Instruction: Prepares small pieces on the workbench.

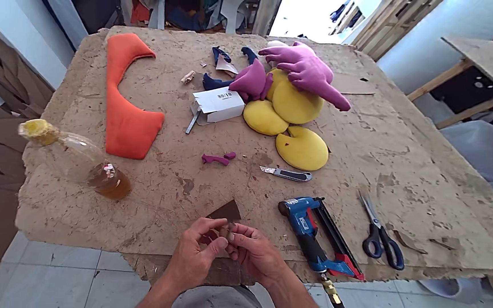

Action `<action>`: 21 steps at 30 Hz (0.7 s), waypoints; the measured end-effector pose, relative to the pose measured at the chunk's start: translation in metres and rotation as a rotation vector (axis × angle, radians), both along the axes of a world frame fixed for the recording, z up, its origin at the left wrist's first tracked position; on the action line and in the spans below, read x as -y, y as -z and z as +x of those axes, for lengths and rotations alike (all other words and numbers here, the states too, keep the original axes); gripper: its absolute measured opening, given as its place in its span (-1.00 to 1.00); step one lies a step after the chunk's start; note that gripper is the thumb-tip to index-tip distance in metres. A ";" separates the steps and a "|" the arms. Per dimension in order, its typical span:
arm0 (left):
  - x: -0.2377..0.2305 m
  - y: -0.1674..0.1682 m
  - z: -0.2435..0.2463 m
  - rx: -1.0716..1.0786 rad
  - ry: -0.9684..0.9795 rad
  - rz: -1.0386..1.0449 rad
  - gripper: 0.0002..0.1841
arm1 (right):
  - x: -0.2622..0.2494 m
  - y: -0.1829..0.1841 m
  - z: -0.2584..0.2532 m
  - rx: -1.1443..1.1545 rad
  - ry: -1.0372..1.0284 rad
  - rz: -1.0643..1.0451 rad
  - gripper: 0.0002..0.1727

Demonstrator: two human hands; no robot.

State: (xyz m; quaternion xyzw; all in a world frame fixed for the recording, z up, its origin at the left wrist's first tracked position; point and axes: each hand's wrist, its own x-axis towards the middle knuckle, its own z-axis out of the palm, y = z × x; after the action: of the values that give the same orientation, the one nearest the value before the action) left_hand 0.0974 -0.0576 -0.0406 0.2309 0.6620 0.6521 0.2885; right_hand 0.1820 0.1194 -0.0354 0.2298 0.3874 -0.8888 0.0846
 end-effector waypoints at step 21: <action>0.104 -0.027 -0.008 0.082 -0.688 0.376 -0.80 | 0.102 -0.041 -0.108 -0.650 -0.103 1.000 -0.69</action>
State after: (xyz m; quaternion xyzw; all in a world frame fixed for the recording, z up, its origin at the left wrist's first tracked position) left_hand 0.0892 -0.1614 -0.0132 0.0183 0.5577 0.8292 0.0321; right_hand 0.0743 0.0176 0.0059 -0.0611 0.7753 -0.6182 -0.1136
